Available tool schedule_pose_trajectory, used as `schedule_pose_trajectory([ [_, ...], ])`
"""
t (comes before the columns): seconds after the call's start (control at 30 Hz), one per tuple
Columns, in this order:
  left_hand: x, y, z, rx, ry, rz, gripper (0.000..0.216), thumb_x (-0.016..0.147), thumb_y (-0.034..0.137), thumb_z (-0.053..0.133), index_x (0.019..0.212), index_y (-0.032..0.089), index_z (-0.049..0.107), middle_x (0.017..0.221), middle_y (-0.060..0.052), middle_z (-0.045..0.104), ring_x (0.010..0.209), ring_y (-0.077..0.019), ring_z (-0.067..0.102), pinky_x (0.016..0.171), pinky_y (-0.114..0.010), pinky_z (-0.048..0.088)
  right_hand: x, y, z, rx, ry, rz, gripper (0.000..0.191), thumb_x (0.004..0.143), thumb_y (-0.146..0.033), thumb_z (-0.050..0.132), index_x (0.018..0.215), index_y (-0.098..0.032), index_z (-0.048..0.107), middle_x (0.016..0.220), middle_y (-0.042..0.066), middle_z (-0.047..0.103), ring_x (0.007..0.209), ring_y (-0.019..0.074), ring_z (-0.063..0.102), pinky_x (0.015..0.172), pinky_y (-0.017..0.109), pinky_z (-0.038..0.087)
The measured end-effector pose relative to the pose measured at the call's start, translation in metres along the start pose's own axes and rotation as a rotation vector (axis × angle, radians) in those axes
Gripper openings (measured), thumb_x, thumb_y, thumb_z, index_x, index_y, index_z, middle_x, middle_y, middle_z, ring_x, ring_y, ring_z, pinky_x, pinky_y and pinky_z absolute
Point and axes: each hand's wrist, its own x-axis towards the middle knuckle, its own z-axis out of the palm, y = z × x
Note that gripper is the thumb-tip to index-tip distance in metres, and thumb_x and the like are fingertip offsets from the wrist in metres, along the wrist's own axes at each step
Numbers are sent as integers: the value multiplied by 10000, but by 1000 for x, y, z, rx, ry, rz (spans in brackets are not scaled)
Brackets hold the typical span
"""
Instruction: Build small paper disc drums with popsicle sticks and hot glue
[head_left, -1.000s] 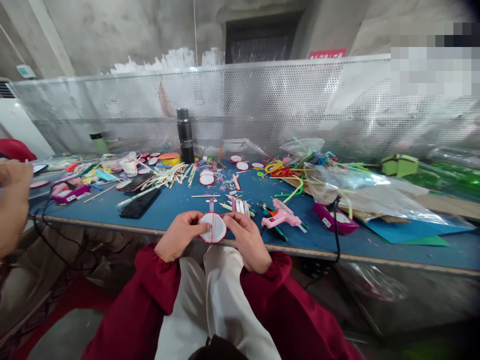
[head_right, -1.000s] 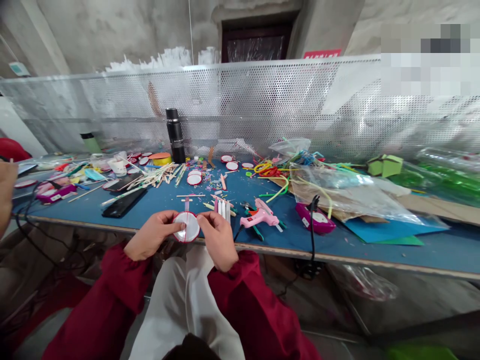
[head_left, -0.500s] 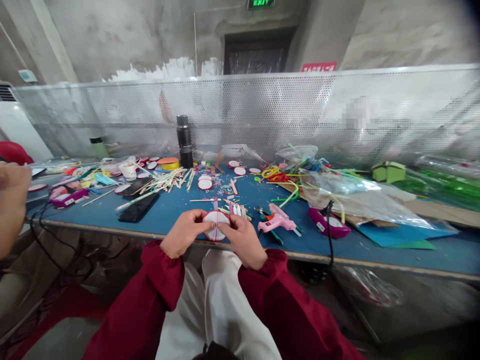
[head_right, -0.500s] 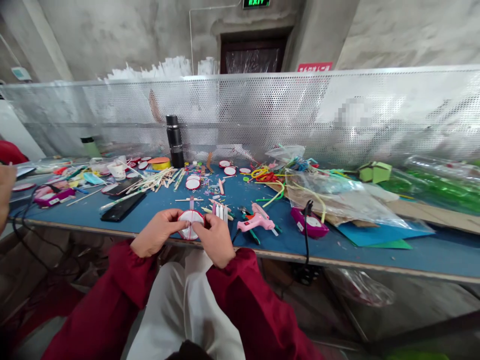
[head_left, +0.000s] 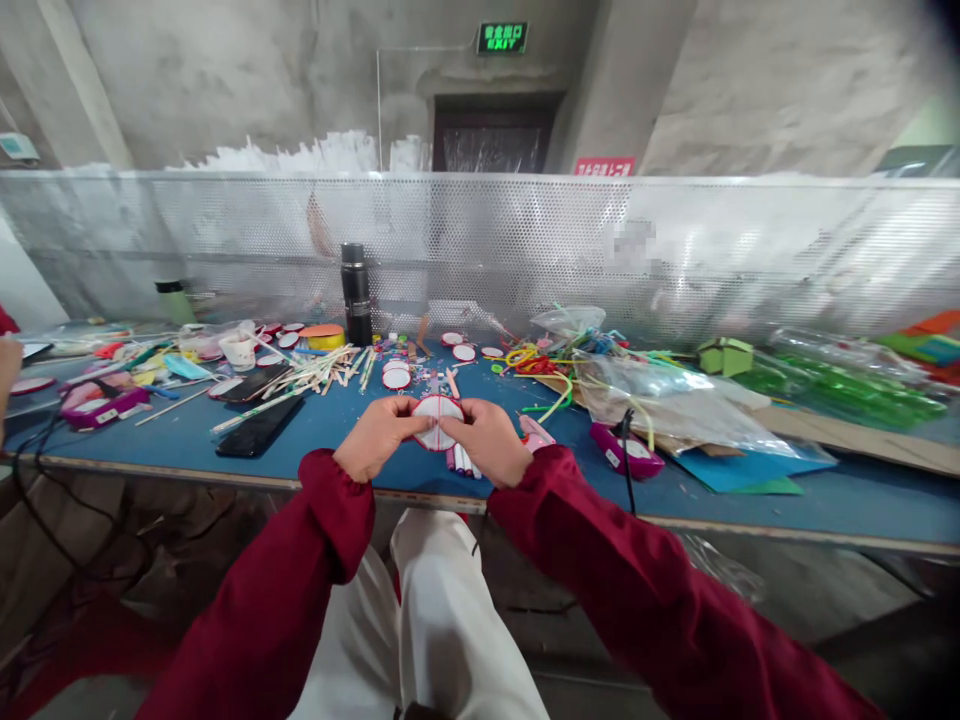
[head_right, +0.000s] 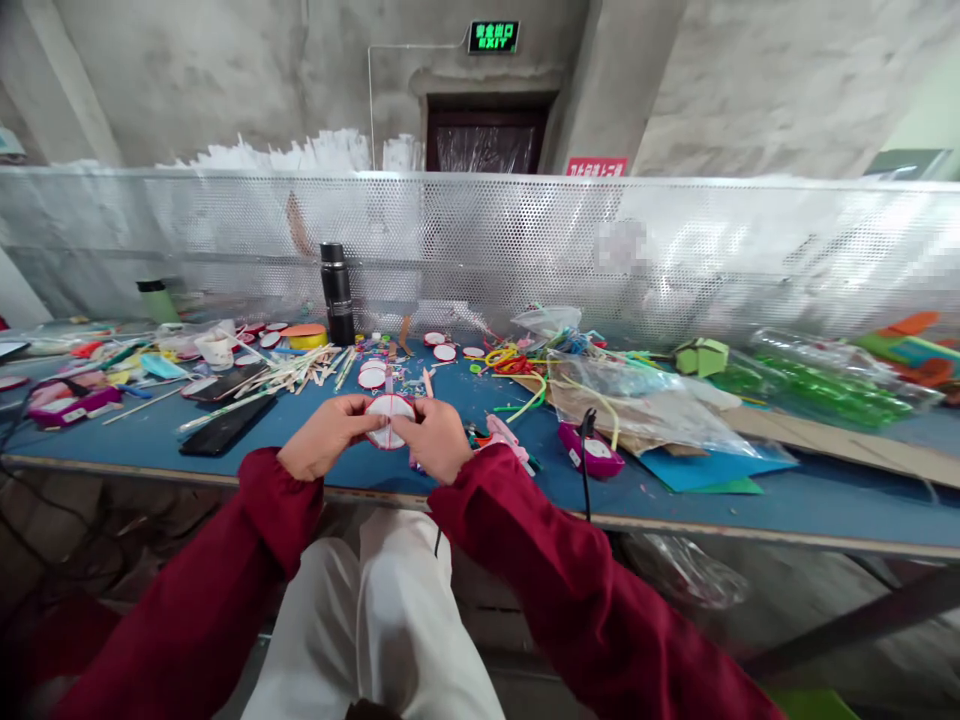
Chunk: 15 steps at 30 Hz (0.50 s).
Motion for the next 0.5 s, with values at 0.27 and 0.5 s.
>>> schedule_pose_trajectory([
  [0.27,42,10,-1,-115,-98,-70,371,583,326,899,861,159,717,830,-24,690,756,-122,617,701,-244,446,58,16,-35,-272,-24,35,264,721,-419,594,705,-166,666,582,-51,504,572,105,432,546,235,327],
  [0.5,70,-3,-37,-44,112,-13,383,622,370,856,947,197,750,979,-55,716,842,-157,627,675,-256,427,137,41,-70,-469,57,158,229,780,-356,602,668,-163,650,517,-64,410,513,88,392,498,242,270],
])
